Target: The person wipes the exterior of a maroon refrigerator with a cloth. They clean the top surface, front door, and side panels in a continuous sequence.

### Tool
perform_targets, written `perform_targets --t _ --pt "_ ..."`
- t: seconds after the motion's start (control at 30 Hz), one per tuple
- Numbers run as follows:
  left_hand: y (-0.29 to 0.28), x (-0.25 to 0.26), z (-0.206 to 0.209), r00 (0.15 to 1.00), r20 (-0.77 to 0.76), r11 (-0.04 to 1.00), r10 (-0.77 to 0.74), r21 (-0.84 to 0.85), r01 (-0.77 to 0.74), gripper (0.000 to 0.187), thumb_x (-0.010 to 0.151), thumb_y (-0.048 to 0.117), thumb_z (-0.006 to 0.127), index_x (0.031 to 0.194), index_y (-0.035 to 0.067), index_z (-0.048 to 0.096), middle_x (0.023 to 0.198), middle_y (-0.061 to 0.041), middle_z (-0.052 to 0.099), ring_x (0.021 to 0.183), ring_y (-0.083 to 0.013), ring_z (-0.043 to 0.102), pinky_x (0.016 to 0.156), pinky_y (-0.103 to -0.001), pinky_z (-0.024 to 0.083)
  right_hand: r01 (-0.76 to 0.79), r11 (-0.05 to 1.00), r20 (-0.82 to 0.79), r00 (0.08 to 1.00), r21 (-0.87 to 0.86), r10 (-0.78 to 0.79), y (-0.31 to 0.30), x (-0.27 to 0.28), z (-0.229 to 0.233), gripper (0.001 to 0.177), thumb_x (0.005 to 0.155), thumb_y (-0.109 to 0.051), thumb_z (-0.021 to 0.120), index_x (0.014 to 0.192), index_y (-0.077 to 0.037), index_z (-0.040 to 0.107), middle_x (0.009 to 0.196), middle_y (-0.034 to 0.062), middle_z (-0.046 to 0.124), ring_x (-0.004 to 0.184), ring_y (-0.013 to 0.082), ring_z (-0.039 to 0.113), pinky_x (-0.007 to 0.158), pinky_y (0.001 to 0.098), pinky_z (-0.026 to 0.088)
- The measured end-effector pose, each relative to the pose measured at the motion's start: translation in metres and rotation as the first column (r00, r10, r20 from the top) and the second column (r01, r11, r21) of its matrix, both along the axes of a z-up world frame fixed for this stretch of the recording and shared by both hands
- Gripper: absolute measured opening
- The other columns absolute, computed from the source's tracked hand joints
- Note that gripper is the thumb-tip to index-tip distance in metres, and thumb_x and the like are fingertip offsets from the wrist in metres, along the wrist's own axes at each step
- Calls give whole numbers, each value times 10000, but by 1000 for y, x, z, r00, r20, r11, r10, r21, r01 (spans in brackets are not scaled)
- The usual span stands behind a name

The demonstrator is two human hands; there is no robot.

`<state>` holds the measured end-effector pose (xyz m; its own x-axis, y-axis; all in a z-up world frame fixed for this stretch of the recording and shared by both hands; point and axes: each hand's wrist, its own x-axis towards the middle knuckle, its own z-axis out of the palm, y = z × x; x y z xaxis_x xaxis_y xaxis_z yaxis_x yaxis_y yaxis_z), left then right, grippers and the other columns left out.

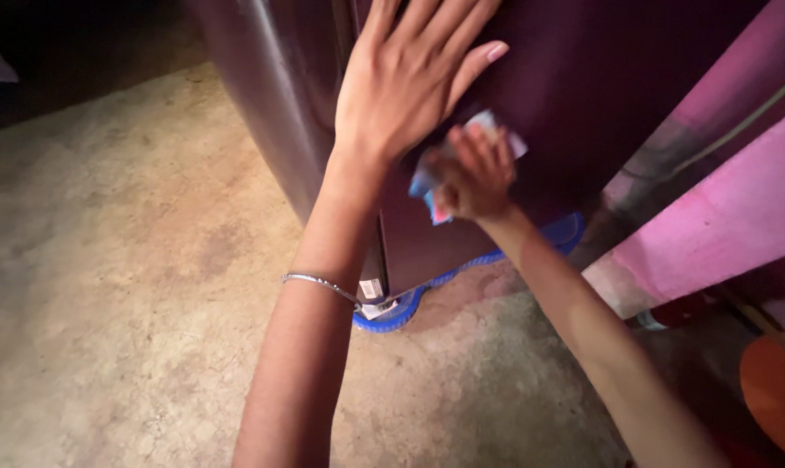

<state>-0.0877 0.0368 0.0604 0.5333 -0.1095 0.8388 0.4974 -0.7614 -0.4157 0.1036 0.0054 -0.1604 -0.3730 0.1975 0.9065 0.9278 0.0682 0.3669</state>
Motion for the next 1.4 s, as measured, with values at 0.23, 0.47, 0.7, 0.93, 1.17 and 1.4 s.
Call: perform_targets --t 0.23,0.47,0.7,0.93,1.17,1.4 --pt "4 4 -6 1000 7 1000 0 -7 0 490 1119 493 515 1411 123 652 1337 6 635 1208 -189 553 1101 -415 388 -4 996 -517 855 84 47 -21 9 46 562 1146 -352 294 1623 -61 350 1711 194 253 1613 408 196 1325 550 137" --pt "1 5 -4 999 17 999 30 -14 -30 430 1118 474 533 1328 131 685 1240 17 648 1151 -190 572 1085 -419 402 20 987 -711 696 160 101 -27 41 37 563 1187 -342 236 1700 -110 244 1754 95 158 1642 325 91 1347 472 87" --pt "1 6 -5 997 18 997 70 17 -70 409 1129 455 528 1321 131 686 1228 12 650 1139 -188 574 1067 -421 404 37 964 -834 512 264 208 -16 97 30 615 1214 -484 269 1680 -101 149 1763 94 118 1662 294 49 1399 435 67" --pt "0 6 -3 998 14 998 59 2 -59 432 1158 457 544 1422 130 645 1371 6 613 1277 -194 531 1179 -442 338 158 960 -820 563 230 103 -1 40 82 607 1202 -506 232 1680 -132 211 1758 84 143 1612 285 111 1354 429 112" --pt "2 7 -5 998 -27 998 62 -27 -63 430 1157 415 515 1448 112 606 1474 -11 577 1361 -209 492 1208 -456 297 27 999 -595 803 37 0 -25 -51 97 602 1183 -395 272 1679 -55 248 1742 190 152 1619 376 125 1335 526 133" --pt "-3 7 -1 991 -56 993 120 11 -120 412 1161 332 521 1507 110 554 1545 -24 532 1402 -232 468 1228 -478 285 8 1000 -444 896 -1 -8 -28 -11 91 555 1127 -326 329 1604 -54 407 1687 208 284 1612 405 215 1359 573 171"
